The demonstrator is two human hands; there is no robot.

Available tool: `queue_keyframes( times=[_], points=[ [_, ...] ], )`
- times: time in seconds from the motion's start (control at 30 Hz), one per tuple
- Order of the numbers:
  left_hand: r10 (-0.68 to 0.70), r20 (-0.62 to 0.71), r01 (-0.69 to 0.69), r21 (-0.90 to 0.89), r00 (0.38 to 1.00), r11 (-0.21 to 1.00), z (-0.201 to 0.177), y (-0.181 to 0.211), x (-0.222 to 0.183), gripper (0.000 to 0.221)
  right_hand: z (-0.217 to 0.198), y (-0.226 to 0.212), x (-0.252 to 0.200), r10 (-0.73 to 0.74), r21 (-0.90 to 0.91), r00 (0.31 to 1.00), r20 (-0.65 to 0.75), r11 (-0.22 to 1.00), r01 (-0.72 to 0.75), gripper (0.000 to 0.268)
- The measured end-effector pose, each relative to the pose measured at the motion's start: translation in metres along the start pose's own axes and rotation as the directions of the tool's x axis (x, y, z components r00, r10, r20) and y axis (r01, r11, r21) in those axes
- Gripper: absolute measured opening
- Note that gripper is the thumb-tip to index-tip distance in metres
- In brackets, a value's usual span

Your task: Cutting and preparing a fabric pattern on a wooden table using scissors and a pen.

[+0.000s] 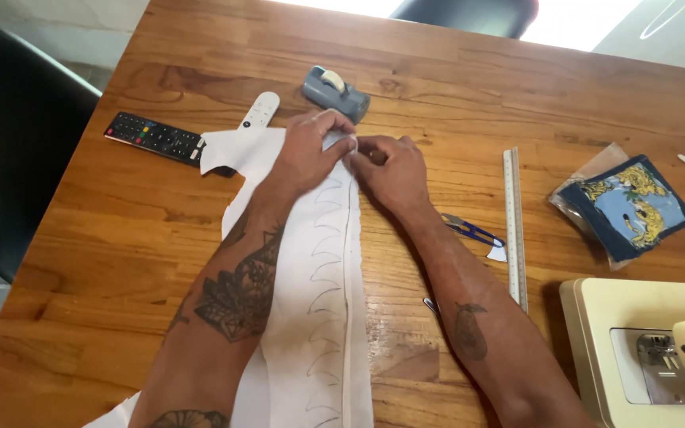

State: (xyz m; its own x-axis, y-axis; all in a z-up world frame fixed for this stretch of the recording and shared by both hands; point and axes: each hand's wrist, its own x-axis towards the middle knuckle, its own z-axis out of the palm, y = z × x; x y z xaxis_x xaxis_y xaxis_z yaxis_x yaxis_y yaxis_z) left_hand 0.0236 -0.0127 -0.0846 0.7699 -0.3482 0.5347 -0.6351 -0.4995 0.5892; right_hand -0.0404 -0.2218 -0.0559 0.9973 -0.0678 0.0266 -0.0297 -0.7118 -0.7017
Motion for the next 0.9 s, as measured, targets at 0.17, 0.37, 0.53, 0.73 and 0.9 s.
queue_keyframes(
  times=[0.17, 0.37, 0.53, 0.73, 0.9],
  points=[
    [-0.126, 0.067, 0.141, -0.343, 0.990, 0.929, 0.005, 0.005, -0.005, 0.040, 0.017, 0.025, 0.015, 0.020, 0.159, 0.989, -0.145, 0.987, 0.003, 0.022],
    [-0.164, 0.059, 0.173, -0.402, 0.985, 0.899, 0.010, -0.002, -0.003, 0.036, 0.023, 0.033, 0.017, -0.033, 0.242, 0.983, -0.179, 0.967, 0.076, 0.020],
    [-0.205, 0.049, 0.210, -0.128, 0.977, 0.969, 0.005, 0.003, -0.002, 0.032, 0.017, 0.025, 0.013, 0.011, 0.149, 0.989, -0.147, 0.989, 0.011, 0.018],
    [-0.192, 0.070, 0.159, 0.328, 0.979, 0.931, 0.012, 0.007, 0.000, 0.031, 0.024, 0.025, 0.016, -0.026, -0.062, 0.993, -0.114, 0.998, 0.019, 0.029],
    [-0.003, -0.044, 0.024, 0.478, 0.999, 0.878, 0.007, 0.018, -0.002, 0.027, 0.024, 0.024, 0.017, -0.092, -0.103, 0.987, -0.136, 0.992, 0.078, 0.032]
  ],
)
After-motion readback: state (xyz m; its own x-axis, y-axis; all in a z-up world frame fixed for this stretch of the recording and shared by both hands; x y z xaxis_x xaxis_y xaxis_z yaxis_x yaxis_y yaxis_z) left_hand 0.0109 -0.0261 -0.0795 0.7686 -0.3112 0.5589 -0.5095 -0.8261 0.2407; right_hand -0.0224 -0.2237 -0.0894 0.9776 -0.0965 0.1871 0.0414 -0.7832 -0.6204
